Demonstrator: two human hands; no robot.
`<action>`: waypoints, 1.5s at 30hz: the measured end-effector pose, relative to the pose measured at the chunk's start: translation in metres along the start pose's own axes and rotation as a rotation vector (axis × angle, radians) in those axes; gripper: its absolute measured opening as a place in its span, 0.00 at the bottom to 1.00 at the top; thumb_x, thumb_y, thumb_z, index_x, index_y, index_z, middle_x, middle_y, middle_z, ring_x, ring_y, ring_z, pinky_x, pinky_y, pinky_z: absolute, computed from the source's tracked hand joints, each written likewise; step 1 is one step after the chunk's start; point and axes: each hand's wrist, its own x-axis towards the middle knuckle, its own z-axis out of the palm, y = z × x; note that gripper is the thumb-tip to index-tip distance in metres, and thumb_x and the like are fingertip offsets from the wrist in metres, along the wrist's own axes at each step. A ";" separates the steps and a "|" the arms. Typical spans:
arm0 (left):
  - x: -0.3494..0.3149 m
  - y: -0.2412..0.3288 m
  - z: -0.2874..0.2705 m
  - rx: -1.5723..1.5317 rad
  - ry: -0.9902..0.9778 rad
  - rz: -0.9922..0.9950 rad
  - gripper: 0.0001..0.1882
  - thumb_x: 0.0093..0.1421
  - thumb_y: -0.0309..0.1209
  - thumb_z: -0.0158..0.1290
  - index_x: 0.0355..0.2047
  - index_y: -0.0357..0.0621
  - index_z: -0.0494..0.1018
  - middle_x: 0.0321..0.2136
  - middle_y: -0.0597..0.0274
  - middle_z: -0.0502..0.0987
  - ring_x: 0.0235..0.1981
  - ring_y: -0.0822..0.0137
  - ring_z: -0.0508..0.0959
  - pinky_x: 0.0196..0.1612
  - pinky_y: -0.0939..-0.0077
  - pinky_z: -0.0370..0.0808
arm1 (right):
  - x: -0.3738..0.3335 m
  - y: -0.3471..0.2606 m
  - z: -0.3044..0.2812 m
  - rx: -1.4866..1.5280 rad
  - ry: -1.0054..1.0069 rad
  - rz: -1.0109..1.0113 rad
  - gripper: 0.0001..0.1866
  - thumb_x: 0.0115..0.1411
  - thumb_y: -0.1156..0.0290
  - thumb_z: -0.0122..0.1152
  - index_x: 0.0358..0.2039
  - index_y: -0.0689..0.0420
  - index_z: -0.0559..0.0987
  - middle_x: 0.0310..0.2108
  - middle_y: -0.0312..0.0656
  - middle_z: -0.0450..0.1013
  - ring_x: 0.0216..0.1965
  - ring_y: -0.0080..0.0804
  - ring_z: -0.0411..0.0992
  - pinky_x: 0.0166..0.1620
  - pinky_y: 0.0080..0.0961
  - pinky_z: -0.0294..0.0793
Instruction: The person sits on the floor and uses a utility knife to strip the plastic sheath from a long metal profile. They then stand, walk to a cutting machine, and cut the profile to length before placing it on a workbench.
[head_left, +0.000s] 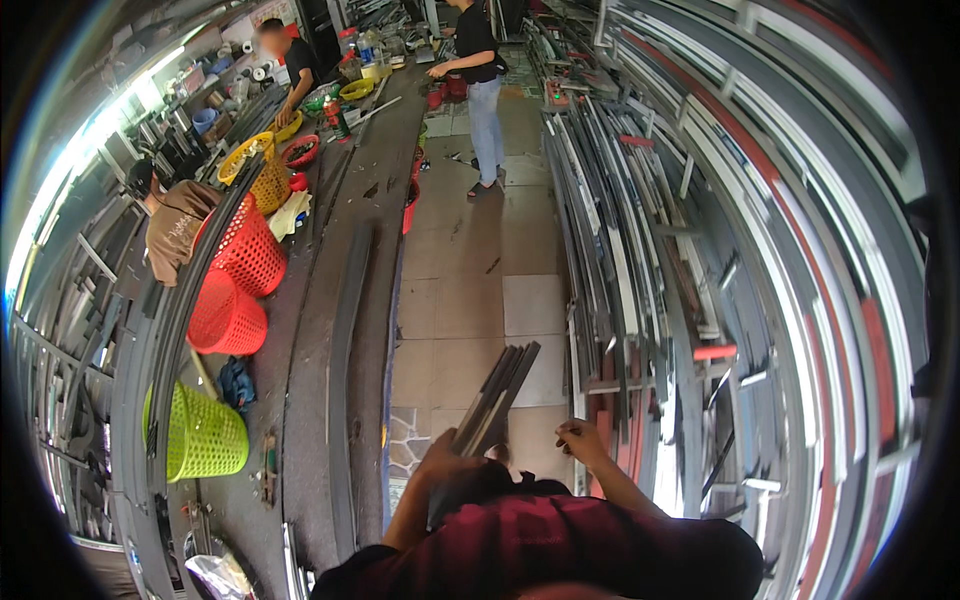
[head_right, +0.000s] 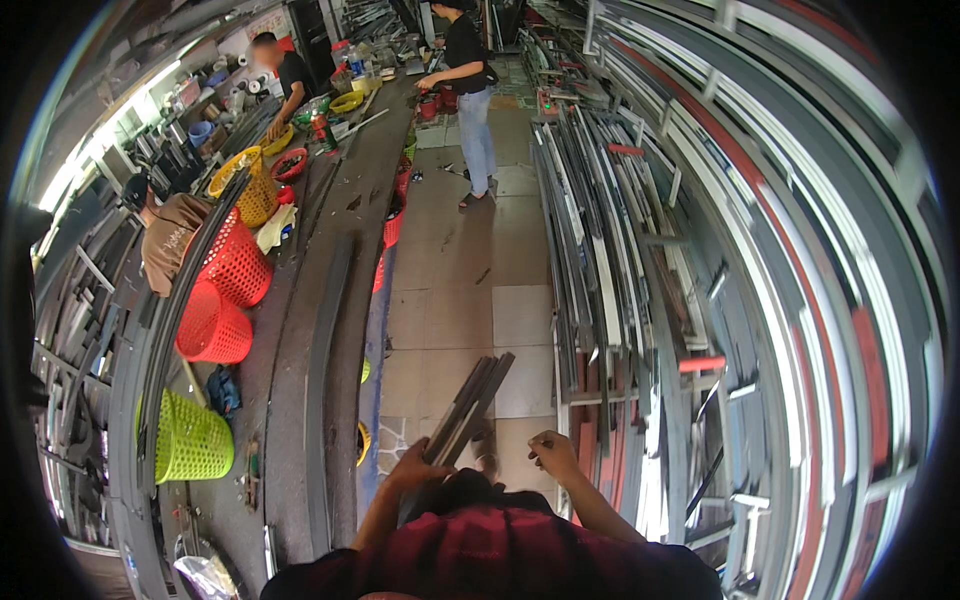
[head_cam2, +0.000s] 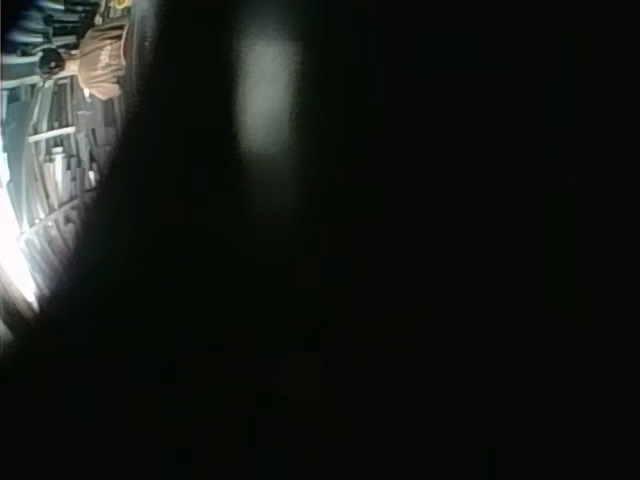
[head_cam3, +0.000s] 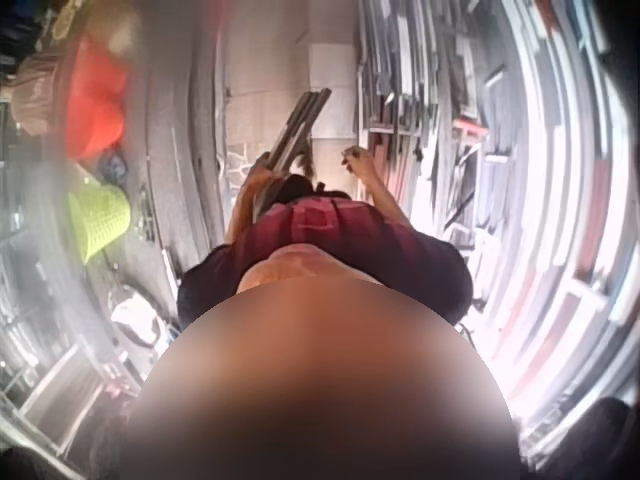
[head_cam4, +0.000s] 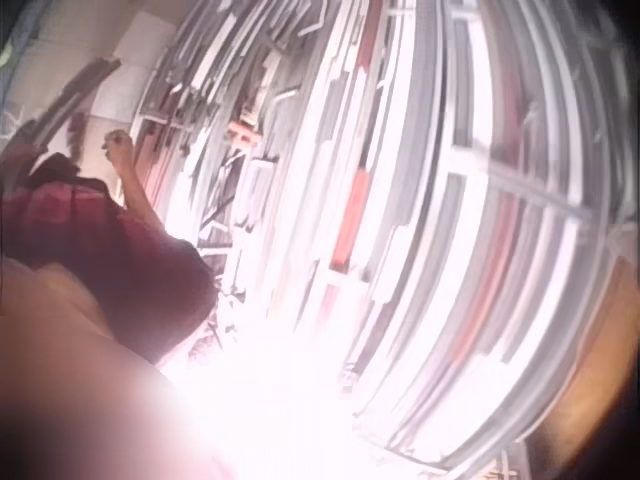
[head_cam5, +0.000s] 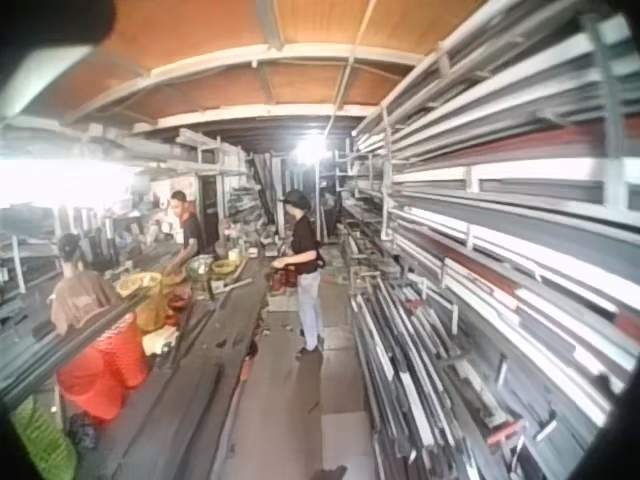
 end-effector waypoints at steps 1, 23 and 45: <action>0.030 0.020 -0.013 0.040 0.034 0.065 0.55 0.42 0.54 0.80 0.62 0.29 0.71 0.54 0.40 0.81 0.56 0.50 0.82 0.61 0.60 0.78 | 0.024 -0.011 -0.003 -0.007 -0.024 -0.003 0.14 0.72 0.63 0.67 0.43 0.63 0.81 0.27 0.44 0.82 0.23 0.26 0.78 0.26 0.25 0.76; 0.427 0.339 -0.250 -0.005 0.539 0.133 0.64 0.42 0.48 0.81 0.70 0.19 0.61 0.64 0.31 0.74 0.65 0.46 0.77 0.67 0.59 0.72 | 0.579 -0.336 -0.125 -0.237 -0.087 -0.199 0.12 0.71 0.63 0.68 0.42 0.60 0.82 0.26 0.40 0.82 0.23 0.24 0.77 0.27 0.25 0.74; 0.936 0.539 -0.797 0.749 1.087 -0.345 0.58 0.40 0.57 0.79 0.67 0.45 0.67 0.57 0.41 0.82 0.58 0.41 0.83 0.58 0.47 0.81 | 0.903 -0.479 -0.210 -0.005 0.235 0.055 0.13 0.71 0.63 0.67 0.41 0.62 0.82 0.32 0.42 0.81 0.28 0.25 0.78 0.28 0.25 0.75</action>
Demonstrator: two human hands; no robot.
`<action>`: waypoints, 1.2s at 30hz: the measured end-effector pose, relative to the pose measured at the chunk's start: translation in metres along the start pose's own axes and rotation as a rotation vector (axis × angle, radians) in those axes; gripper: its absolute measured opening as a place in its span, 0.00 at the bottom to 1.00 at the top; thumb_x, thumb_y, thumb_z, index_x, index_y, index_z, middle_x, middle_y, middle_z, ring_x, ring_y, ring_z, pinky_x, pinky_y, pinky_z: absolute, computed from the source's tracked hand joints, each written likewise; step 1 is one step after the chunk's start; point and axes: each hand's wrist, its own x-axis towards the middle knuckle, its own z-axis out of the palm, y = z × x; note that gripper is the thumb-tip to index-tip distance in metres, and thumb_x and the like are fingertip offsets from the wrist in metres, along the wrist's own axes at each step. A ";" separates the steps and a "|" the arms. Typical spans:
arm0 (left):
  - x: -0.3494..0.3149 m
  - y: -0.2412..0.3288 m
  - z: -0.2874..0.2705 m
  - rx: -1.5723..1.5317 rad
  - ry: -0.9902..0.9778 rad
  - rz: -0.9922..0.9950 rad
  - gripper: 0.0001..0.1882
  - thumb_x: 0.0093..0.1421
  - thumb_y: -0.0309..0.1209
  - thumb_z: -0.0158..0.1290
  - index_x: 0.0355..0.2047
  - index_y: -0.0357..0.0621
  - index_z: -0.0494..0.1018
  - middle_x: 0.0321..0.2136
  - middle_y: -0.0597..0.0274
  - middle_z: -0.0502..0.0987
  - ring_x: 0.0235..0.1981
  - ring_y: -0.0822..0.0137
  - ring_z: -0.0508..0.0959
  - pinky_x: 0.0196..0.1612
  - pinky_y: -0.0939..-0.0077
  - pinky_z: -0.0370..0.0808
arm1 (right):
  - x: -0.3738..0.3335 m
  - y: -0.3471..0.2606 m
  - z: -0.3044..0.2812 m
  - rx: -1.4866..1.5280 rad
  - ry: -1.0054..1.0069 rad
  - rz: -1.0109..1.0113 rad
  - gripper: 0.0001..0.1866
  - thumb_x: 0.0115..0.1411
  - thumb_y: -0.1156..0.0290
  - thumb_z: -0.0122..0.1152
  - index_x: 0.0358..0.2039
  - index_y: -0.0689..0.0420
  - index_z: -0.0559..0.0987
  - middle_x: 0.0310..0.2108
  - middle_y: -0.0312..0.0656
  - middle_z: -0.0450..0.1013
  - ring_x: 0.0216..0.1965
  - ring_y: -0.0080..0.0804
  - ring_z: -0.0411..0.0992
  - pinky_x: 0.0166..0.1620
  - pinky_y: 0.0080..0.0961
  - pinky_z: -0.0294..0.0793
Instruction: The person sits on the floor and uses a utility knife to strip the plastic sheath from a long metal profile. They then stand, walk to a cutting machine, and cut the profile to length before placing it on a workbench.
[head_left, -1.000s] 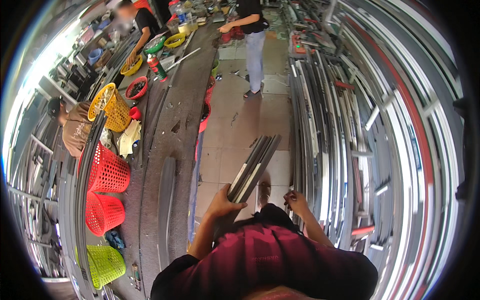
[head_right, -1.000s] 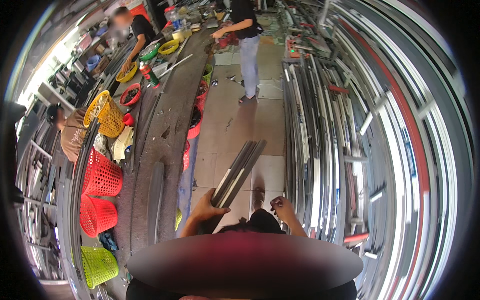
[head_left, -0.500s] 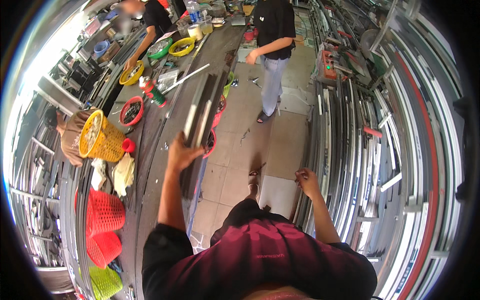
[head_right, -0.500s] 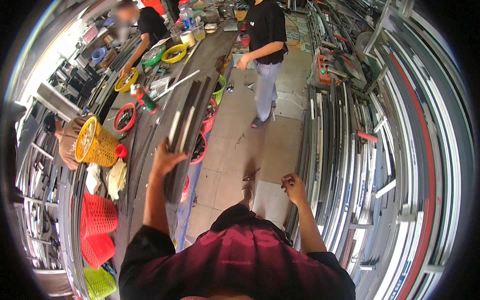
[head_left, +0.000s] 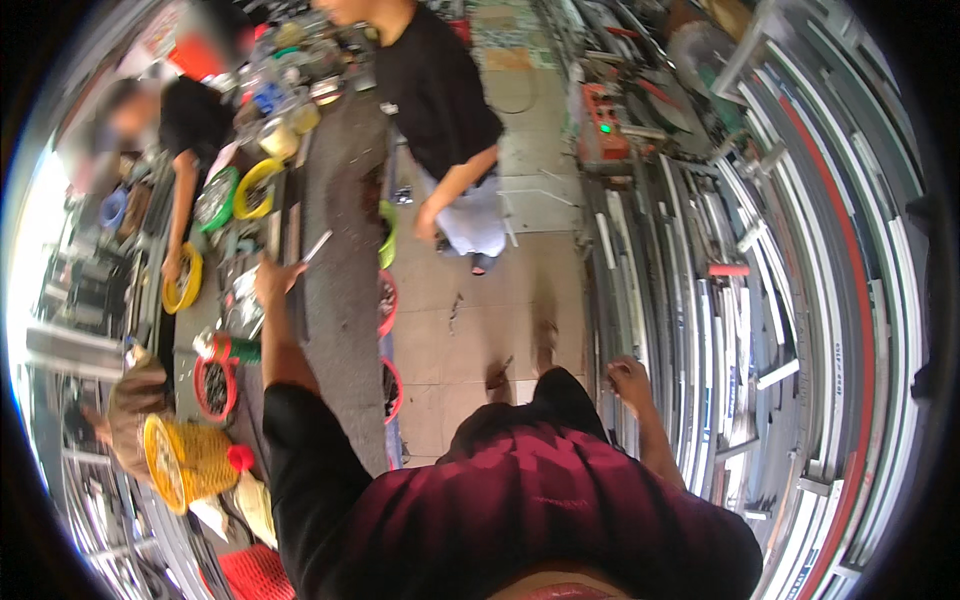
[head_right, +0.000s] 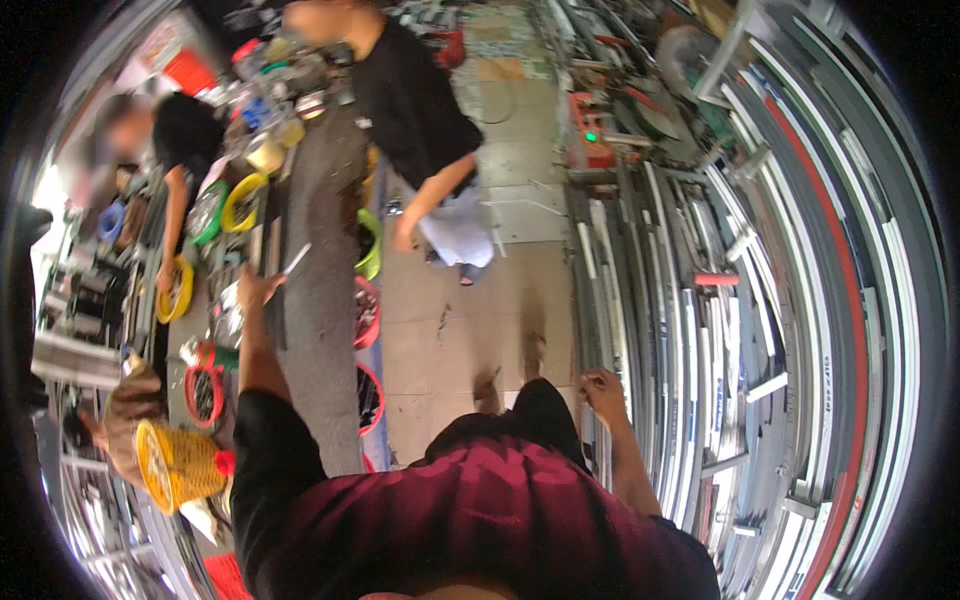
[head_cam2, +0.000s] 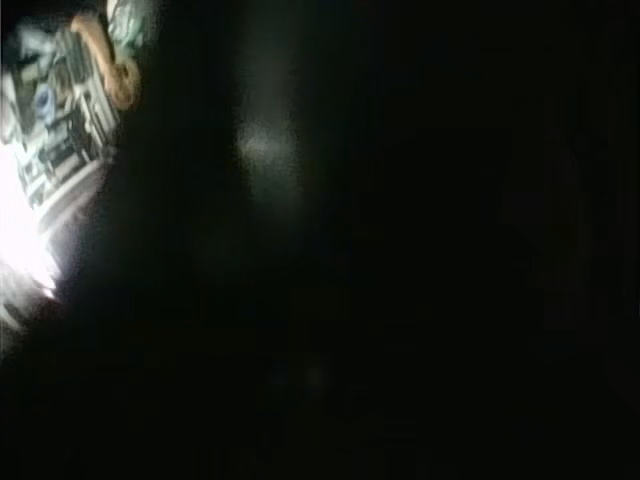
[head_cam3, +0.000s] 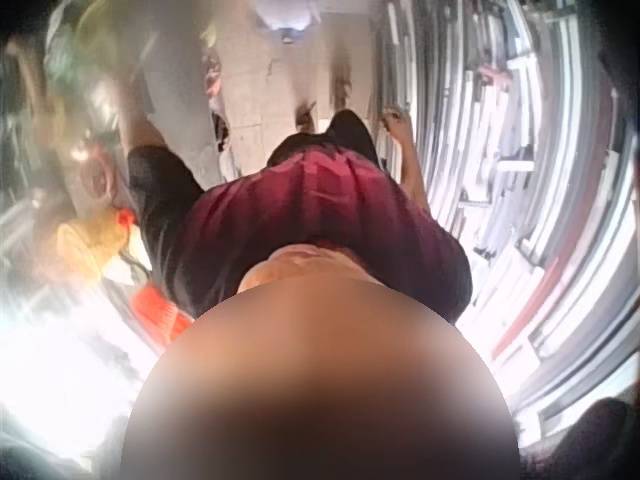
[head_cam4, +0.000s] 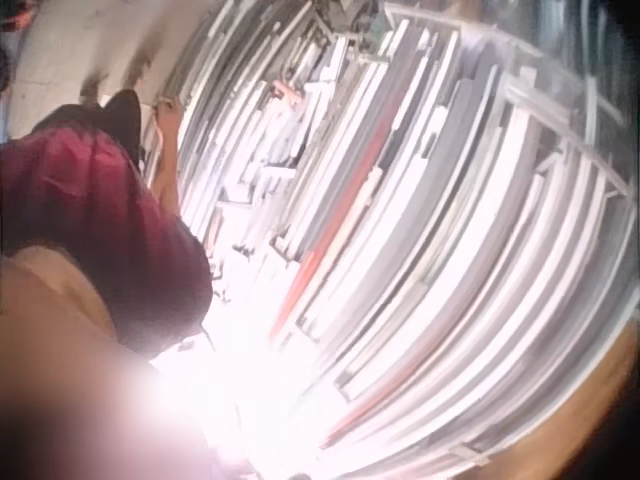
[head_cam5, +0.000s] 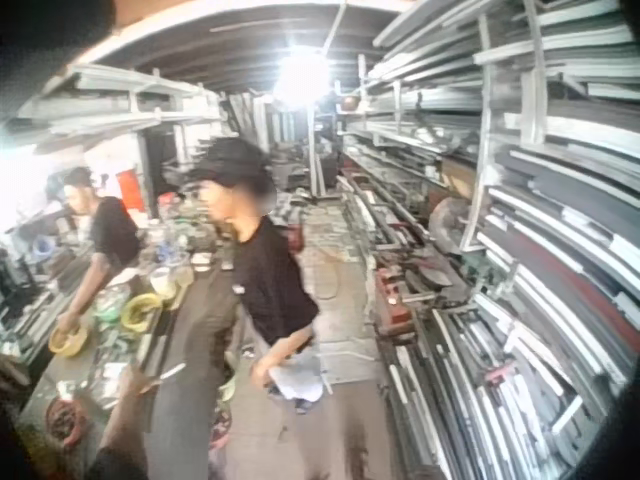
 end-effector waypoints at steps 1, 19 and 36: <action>0.004 -0.001 0.005 -0.012 -0.050 -0.024 0.61 0.39 0.57 0.80 0.70 0.46 0.66 0.59 0.41 0.81 0.60 0.40 0.82 0.59 0.47 0.80 | 0.011 -0.005 -0.005 0.023 0.037 0.040 0.13 0.71 0.63 0.67 0.41 0.61 0.82 0.31 0.42 0.81 0.28 0.25 0.78 0.28 0.25 0.74; -0.392 -0.008 0.047 -0.657 -0.468 -0.729 0.47 0.59 0.41 0.69 0.72 0.30 0.63 0.60 0.44 0.76 0.53 0.52 0.80 0.56 0.57 0.79 | 0.416 -0.220 0.057 -0.525 -0.470 -0.341 0.14 0.63 0.61 0.71 0.41 0.58 0.86 0.36 0.49 0.84 0.40 0.46 0.83 0.47 0.40 0.81; 0.091 0.412 0.166 -0.426 -0.681 -0.032 0.44 0.57 0.41 0.70 0.67 0.31 0.66 0.56 0.46 0.77 0.51 0.53 0.81 0.54 0.56 0.80 | 0.730 -0.251 0.148 -0.995 -0.943 -0.617 0.15 0.57 0.55 0.68 0.36 0.52 0.88 0.36 0.50 0.85 0.39 0.57 0.83 0.44 0.51 0.82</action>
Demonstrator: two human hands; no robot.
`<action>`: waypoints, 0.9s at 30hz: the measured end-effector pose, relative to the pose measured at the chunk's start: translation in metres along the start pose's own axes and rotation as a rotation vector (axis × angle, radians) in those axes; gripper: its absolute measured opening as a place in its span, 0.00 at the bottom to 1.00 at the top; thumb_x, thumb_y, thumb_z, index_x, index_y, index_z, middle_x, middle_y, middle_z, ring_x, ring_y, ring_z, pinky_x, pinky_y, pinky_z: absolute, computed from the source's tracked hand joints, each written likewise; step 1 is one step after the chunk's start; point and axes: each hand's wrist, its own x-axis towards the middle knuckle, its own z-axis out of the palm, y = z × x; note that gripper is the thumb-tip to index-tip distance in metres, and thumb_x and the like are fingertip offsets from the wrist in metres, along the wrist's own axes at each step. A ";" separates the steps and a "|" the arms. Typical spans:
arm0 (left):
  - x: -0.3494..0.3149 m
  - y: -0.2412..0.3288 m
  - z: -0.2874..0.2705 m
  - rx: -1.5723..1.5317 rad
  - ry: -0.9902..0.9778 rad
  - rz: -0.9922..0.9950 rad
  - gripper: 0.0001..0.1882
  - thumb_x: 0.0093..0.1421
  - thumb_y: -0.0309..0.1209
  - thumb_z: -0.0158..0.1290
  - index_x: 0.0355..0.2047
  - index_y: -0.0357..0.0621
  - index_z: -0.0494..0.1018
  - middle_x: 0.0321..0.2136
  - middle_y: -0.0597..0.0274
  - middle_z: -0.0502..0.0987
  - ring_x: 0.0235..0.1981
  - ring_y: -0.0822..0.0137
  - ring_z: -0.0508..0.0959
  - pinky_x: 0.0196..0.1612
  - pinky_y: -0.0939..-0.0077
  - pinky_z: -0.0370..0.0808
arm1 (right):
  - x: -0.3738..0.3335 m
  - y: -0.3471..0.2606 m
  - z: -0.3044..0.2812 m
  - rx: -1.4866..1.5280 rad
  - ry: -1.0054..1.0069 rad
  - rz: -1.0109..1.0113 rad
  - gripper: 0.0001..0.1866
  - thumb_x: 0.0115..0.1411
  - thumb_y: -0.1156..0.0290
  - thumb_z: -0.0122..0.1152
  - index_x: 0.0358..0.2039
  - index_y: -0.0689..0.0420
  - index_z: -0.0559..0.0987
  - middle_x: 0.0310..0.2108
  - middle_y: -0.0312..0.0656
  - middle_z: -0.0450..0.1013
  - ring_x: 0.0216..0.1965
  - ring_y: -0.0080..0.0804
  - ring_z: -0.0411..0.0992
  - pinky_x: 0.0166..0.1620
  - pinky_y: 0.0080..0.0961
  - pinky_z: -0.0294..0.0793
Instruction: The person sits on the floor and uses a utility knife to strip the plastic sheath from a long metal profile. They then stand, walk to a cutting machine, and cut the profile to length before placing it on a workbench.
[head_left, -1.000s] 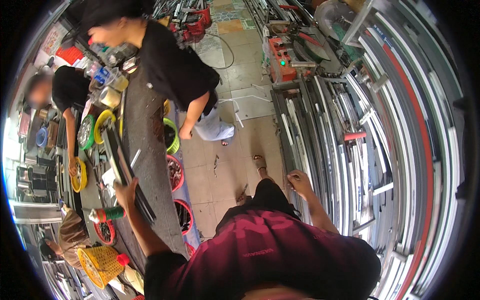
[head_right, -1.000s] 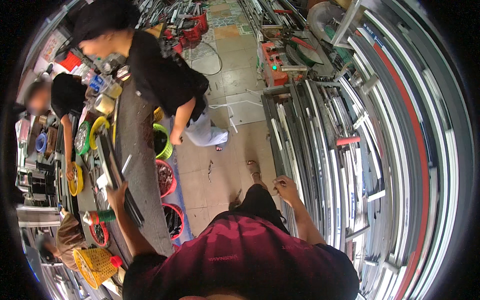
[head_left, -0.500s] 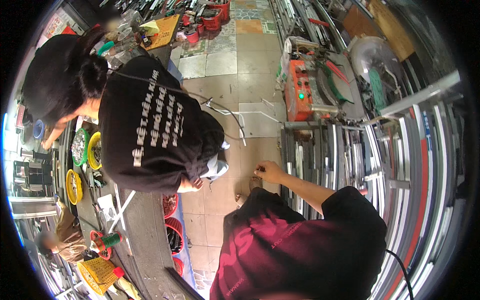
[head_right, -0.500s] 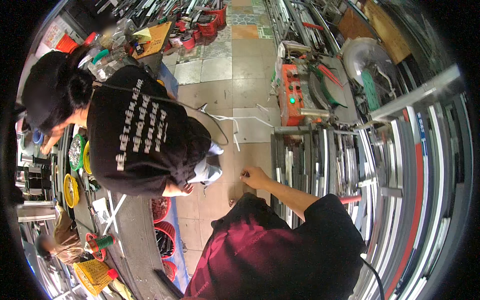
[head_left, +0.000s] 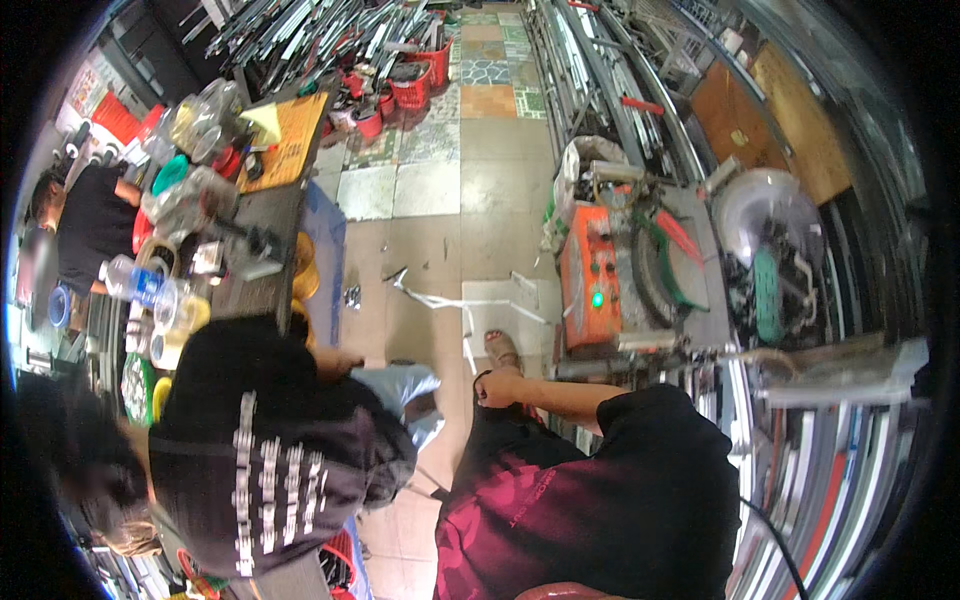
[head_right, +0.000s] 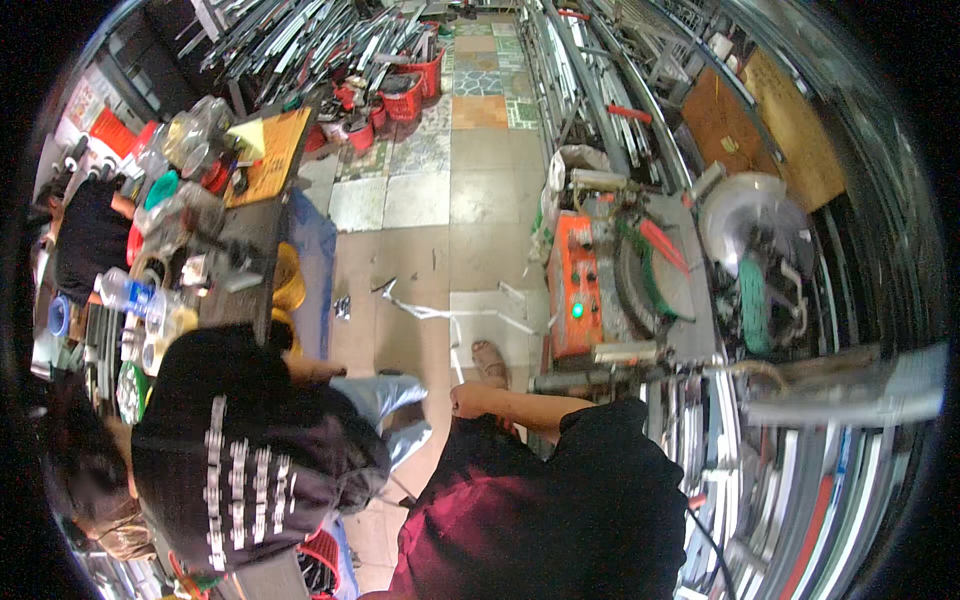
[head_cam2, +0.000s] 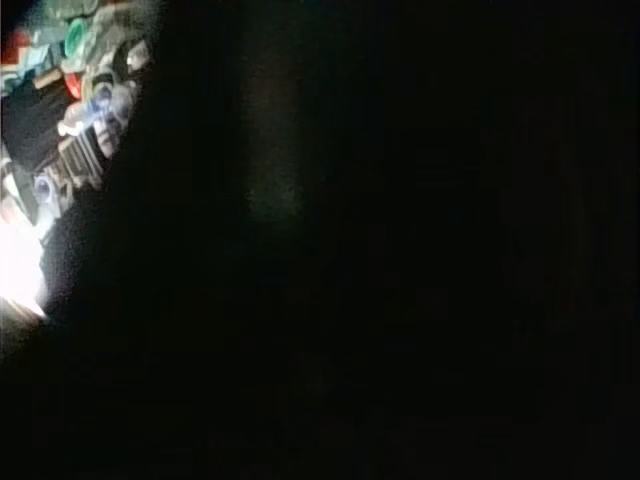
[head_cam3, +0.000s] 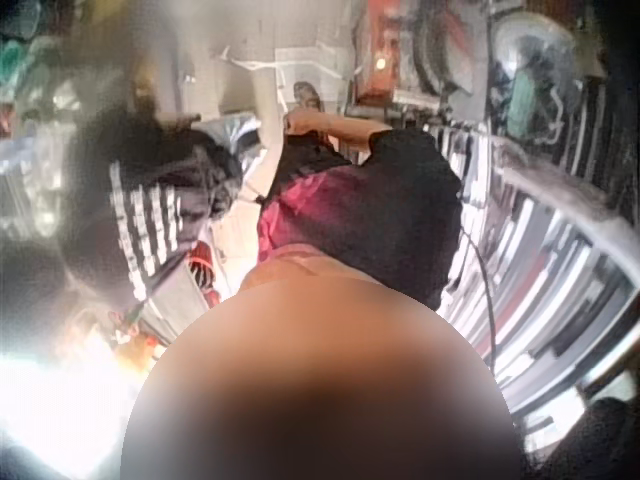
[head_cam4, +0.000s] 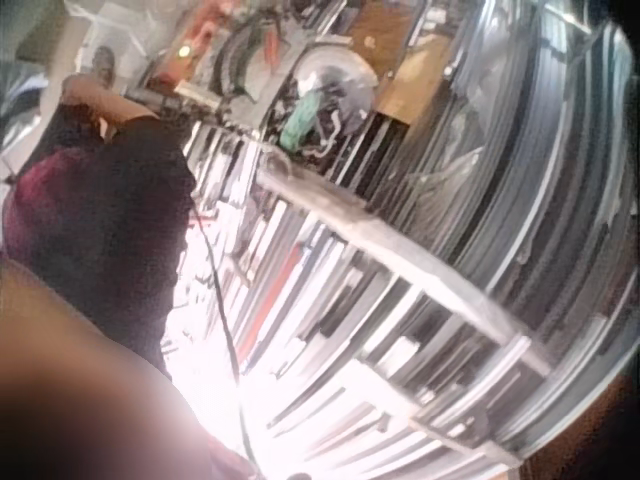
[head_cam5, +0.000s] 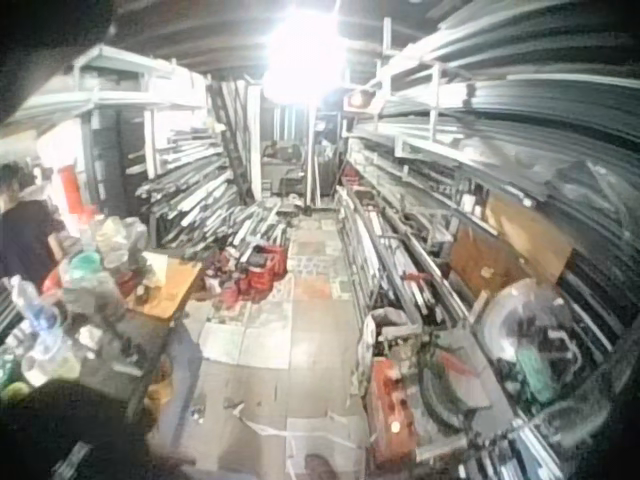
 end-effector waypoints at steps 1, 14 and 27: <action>0.023 0.026 0.001 0.012 -0.009 -0.004 0.43 0.57 0.41 0.70 0.67 0.31 0.66 0.55 0.46 0.77 0.51 0.53 0.81 0.54 0.56 0.80 | 0.008 0.019 -0.027 -0.016 0.010 0.014 0.14 0.58 0.55 0.69 0.34 0.52 0.88 0.34 0.50 0.84 0.38 0.56 0.83 0.44 0.50 0.82; 0.180 0.209 -0.028 0.013 -0.141 -0.112 0.41 0.56 0.41 0.71 0.64 0.32 0.69 0.52 0.46 0.79 0.49 0.54 0.81 0.53 0.56 0.80 | 0.037 0.167 -0.308 -0.050 -0.083 0.315 0.21 0.58 0.51 0.67 0.43 0.54 0.88 0.42 0.52 0.85 0.46 0.55 0.83 0.53 0.49 0.82; 0.239 0.240 -0.013 -0.291 -0.217 -0.410 0.39 0.55 0.41 0.72 0.60 0.33 0.71 0.48 0.47 0.80 0.47 0.55 0.82 0.51 0.55 0.81 | 0.104 0.224 -0.440 0.223 -0.191 0.434 0.21 0.63 0.49 0.64 0.46 0.53 0.86 0.30 0.40 0.86 0.35 0.42 0.85 0.45 0.44 0.83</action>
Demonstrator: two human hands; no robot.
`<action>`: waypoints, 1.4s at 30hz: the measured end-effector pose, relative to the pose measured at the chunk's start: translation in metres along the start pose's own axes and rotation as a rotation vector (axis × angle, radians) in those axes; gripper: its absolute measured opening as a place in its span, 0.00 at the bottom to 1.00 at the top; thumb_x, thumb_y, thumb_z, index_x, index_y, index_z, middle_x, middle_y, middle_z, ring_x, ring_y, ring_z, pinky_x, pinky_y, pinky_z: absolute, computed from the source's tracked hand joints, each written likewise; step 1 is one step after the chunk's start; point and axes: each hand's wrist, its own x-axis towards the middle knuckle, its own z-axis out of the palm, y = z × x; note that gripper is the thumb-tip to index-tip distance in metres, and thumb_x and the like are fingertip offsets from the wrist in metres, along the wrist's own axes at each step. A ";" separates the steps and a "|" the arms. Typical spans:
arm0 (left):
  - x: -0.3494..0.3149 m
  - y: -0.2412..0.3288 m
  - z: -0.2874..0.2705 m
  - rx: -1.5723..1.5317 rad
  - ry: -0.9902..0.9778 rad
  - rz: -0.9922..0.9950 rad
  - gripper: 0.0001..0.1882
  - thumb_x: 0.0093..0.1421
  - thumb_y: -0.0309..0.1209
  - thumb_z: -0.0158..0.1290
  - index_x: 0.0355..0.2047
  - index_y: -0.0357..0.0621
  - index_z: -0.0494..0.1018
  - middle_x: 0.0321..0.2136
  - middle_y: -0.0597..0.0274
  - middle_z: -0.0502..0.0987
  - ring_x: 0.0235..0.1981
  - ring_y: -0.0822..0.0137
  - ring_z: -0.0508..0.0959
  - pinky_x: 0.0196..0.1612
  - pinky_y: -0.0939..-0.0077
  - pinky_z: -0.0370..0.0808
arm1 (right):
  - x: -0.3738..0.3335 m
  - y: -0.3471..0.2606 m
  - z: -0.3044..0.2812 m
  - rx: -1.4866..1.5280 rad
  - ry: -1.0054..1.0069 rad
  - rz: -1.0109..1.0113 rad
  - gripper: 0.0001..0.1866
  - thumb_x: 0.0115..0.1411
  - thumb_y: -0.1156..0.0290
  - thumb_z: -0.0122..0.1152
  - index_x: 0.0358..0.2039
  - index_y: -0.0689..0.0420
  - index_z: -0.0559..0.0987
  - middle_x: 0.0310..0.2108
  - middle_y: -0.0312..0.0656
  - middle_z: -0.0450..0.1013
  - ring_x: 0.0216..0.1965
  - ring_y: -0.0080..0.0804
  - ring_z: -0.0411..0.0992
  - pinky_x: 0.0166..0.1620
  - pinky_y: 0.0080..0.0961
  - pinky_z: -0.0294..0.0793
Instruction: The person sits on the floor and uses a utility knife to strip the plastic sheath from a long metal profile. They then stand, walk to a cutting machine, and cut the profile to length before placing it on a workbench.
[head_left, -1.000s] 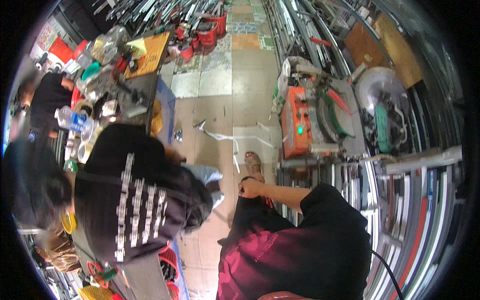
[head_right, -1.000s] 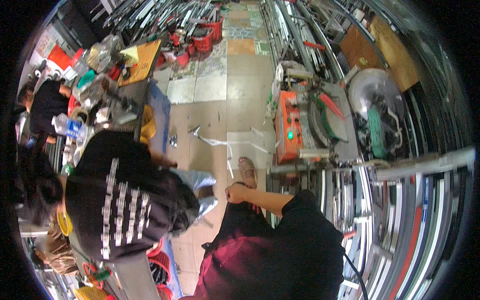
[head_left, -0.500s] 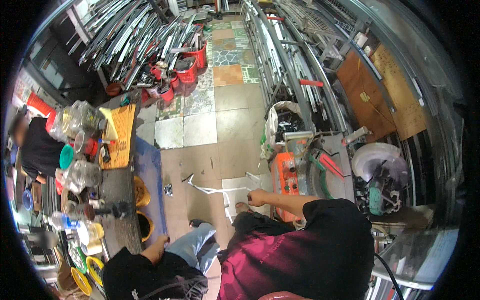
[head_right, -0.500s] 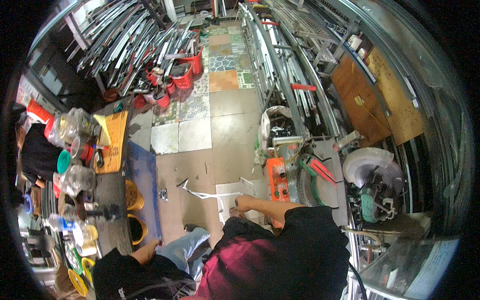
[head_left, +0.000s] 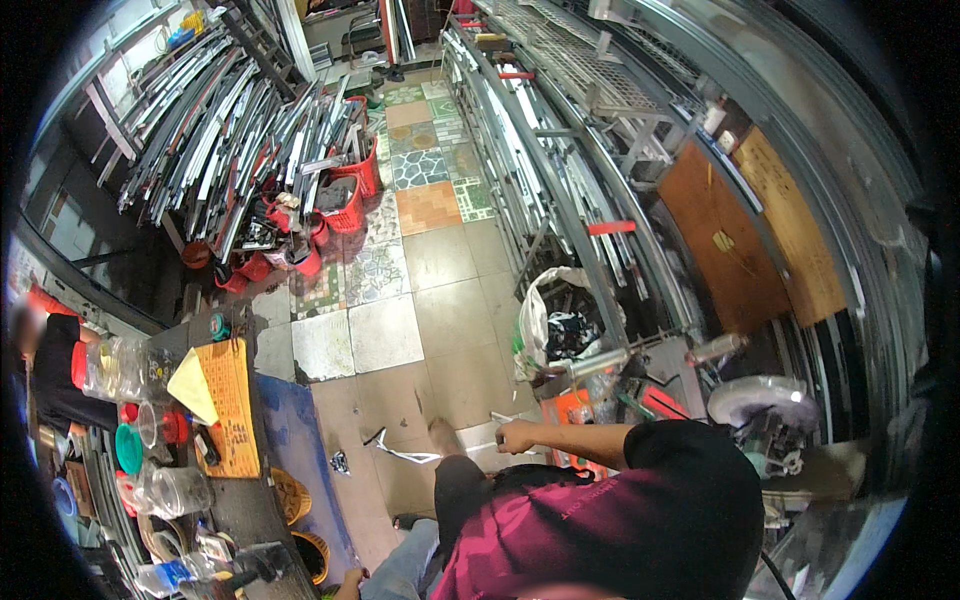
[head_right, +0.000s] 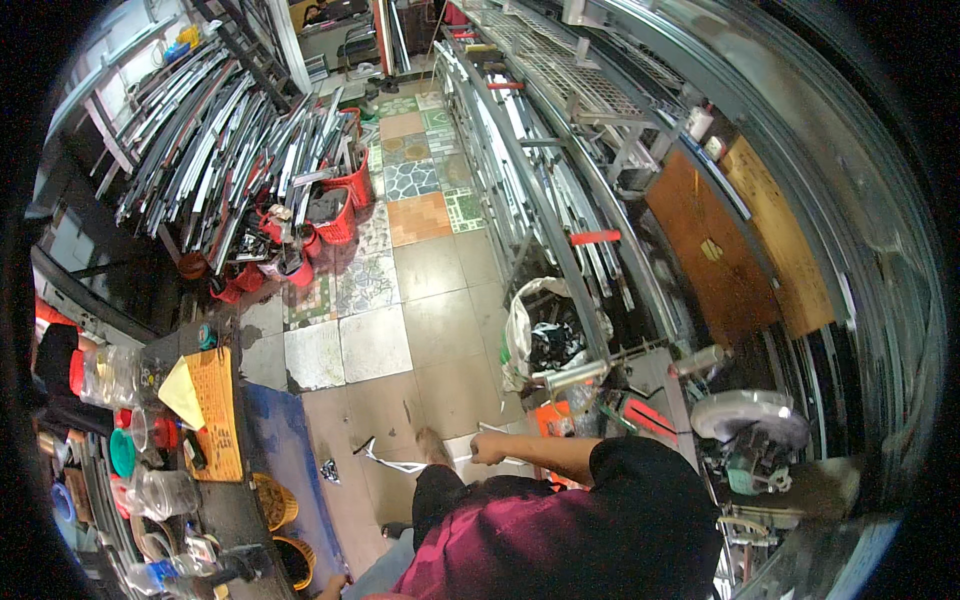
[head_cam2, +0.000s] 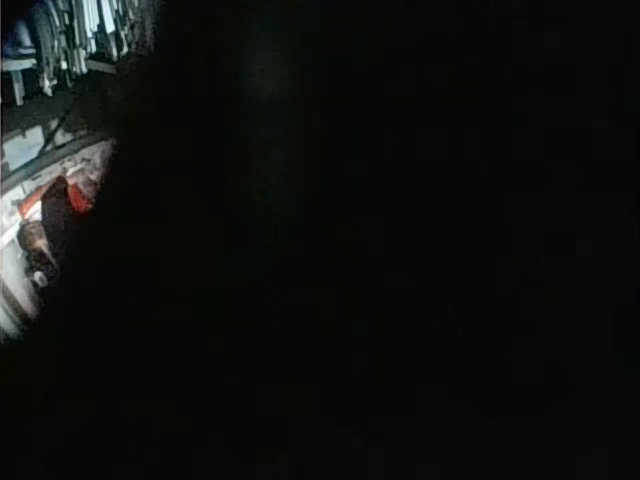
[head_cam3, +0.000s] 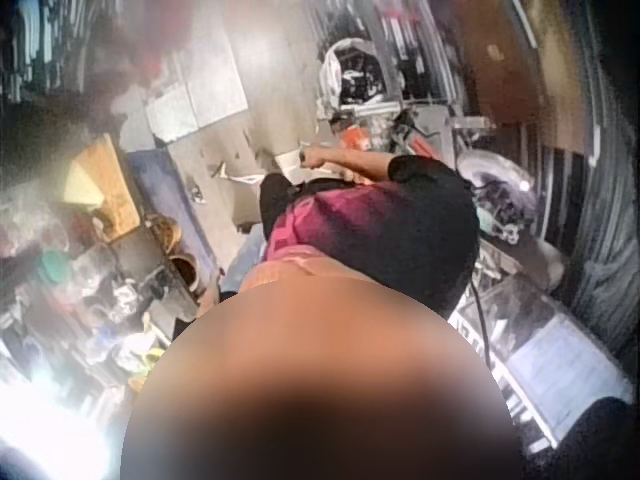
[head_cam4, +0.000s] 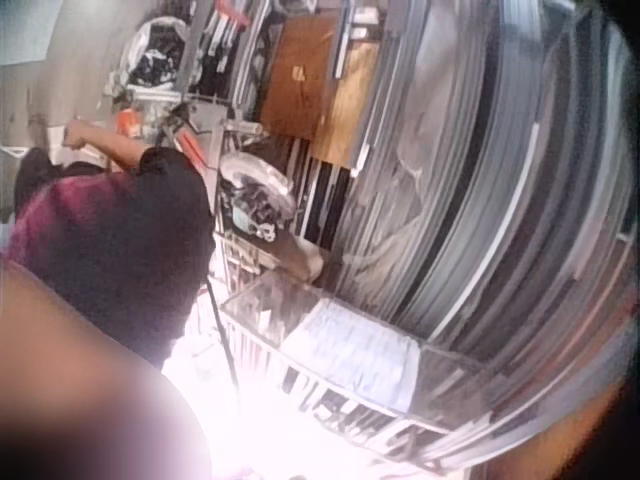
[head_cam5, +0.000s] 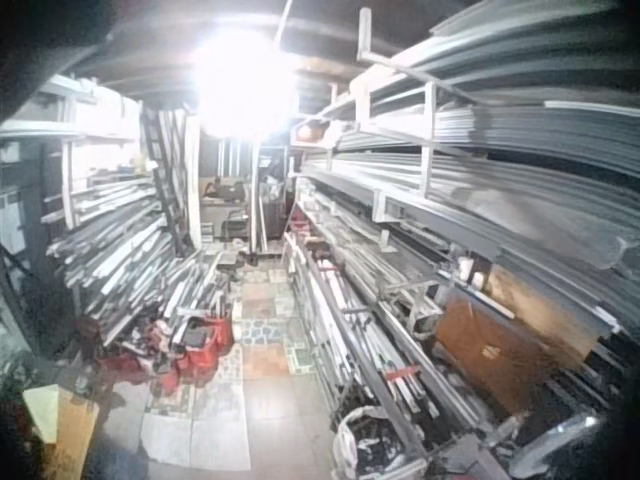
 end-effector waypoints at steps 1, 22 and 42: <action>0.009 0.009 0.007 -0.034 -0.002 -0.022 0.38 0.55 0.41 0.72 0.60 0.33 0.71 0.48 0.47 0.80 0.47 0.55 0.82 0.51 0.55 0.81 | 0.009 -0.002 -0.013 -0.024 0.020 -0.042 0.21 0.64 0.49 0.64 0.46 0.52 0.86 0.31 0.41 0.86 0.36 0.41 0.85 0.45 0.44 0.82; 0.326 0.600 0.102 0.028 -0.414 0.120 0.34 0.53 0.42 0.74 0.55 0.35 0.75 0.43 0.49 0.83 0.44 0.56 0.83 0.48 0.54 0.82 | 0.115 0.016 -0.489 0.298 0.955 -0.114 0.18 0.66 0.58 0.71 0.46 0.59 0.84 0.34 0.46 0.83 0.36 0.42 0.83 0.42 0.39 0.81; 0.313 1.302 0.299 1.467 -0.955 1.371 0.43 0.34 0.41 0.77 0.51 0.42 0.73 0.41 0.43 0.84 0.47 0.40 0.84 0.49 0.51 0.79 | 0.180 -0.001 -0.904 0.215 0.445 -0.288 0.55 0.44 0.44 0.86 0.66 0.55 0.67 0.54 0.60 0.80 0.56 0.61 0.78 0.59 0.49 0.76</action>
